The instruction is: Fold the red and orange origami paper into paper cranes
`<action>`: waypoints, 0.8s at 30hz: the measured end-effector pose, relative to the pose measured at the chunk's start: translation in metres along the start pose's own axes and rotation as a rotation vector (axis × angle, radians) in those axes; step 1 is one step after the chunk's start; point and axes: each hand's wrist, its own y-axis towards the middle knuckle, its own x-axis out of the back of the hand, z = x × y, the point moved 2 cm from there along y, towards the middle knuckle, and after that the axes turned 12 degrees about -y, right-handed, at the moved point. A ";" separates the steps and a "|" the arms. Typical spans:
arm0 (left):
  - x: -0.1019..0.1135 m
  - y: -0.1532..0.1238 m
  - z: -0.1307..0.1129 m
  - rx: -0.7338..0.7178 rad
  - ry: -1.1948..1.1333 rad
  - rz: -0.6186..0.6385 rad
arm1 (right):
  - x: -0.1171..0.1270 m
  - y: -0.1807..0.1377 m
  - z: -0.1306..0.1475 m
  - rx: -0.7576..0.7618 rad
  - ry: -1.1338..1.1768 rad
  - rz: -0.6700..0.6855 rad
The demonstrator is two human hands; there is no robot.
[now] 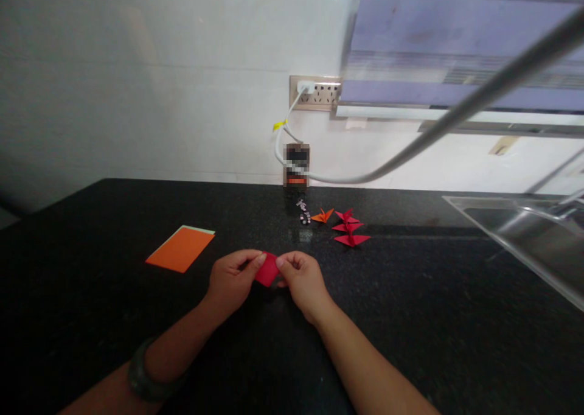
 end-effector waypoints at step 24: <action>-0.009 -0.002 0.005 0.068 0.100 0.284 | 0.014 0.001 0.012 0.395 -0.745 0.005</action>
